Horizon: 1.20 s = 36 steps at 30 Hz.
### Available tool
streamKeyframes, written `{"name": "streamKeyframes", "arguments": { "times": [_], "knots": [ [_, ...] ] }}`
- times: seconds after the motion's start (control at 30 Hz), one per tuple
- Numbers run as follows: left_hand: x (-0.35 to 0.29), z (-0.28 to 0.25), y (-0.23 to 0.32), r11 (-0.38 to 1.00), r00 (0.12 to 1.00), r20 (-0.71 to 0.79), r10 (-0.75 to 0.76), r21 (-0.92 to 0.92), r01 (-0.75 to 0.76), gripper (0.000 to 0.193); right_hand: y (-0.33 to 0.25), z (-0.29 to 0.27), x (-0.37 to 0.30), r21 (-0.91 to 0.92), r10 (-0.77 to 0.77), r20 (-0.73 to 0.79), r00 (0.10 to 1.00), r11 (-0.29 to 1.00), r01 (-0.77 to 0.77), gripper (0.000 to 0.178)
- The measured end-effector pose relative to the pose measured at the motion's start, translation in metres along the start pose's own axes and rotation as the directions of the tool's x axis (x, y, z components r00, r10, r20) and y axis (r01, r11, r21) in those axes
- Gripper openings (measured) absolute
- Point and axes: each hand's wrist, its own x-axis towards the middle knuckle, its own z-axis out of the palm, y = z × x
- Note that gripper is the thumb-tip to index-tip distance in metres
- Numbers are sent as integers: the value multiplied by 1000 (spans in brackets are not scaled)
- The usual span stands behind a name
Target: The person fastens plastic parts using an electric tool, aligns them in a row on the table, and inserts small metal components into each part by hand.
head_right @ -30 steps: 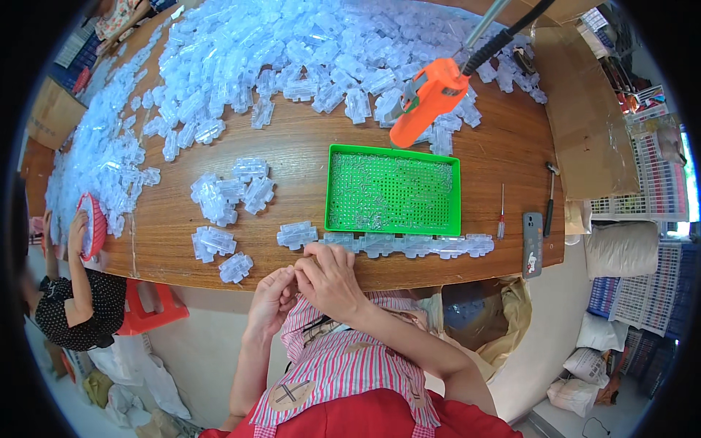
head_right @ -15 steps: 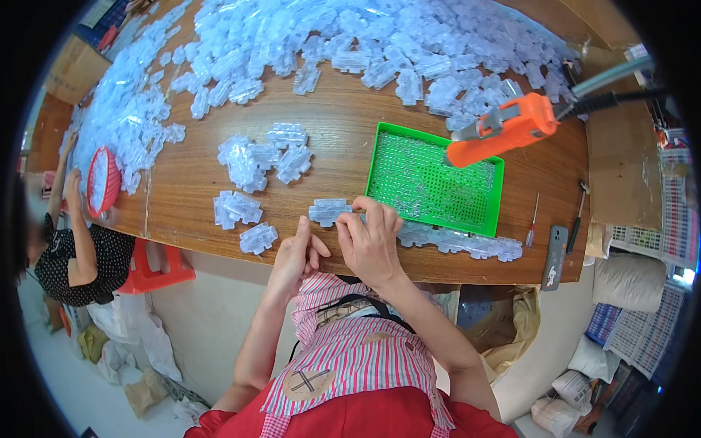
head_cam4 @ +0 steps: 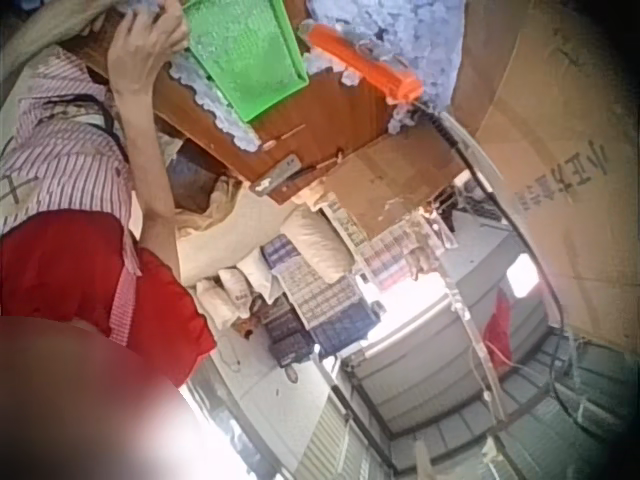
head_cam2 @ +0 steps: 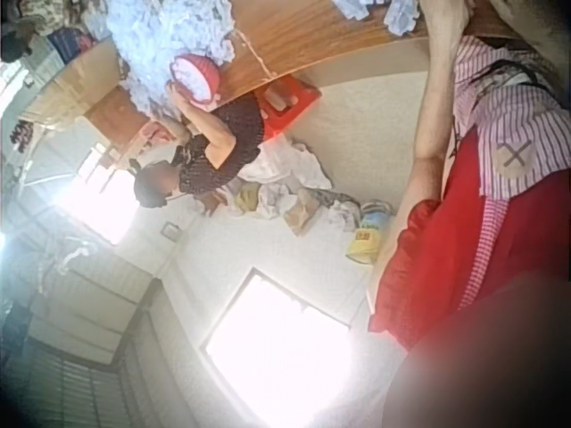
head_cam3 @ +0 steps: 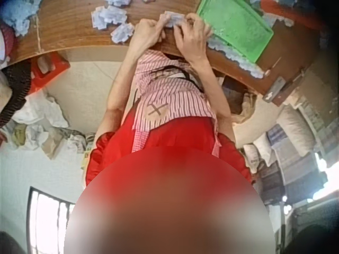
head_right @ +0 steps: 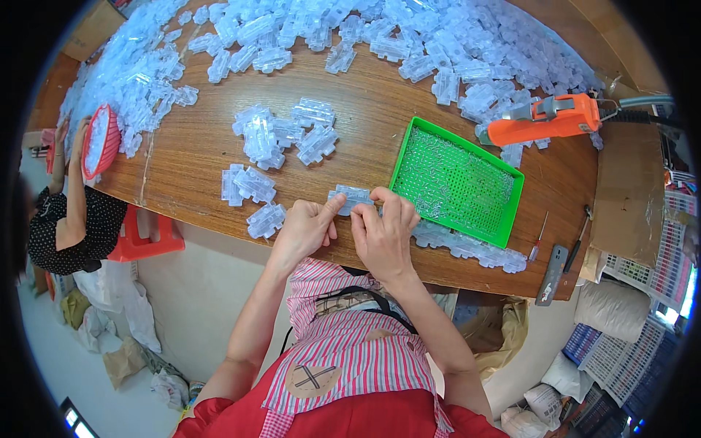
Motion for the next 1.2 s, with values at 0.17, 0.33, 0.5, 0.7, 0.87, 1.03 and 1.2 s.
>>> {"name": "streamKeyframes", "arguments": {
  "times": [0.17,0.33,0.5,0.7,0.87,1.03,1.2],
  "knots": [
    [2,1,1,1000,1000,5,12,-9,-12,63,-2,-3,9,8,-17,21,1000,1000,17,15],
    [4,1,1,1000,1000,4,23,-13,-23,63,-3,-7,14,-3,16,88,996,1000,-15,21],
    [7,4,-9,996,998,55,2,-89,3,64,0,-13,18,-36,6,171,985,999,0,39],
    [1,4,-17,990,999,44,9,-144,-3,66,0,-21,15,-15,-68,296,953,997,76,48],
    [-12,-3,-21,916,996,72,-47,-394,72,70,2,-22,9,-9,-101,301,948,994,109,49],
    [-15,-3,-35,260,945,316,82,-922,286,58,2,-28,6,20,-91,281,956,996,89,46],
    [-18,3,-36,-189,855,302,421,-893,408,62,-11,-47,7,104,-17,105,994,995,6,34]
  ]
}}
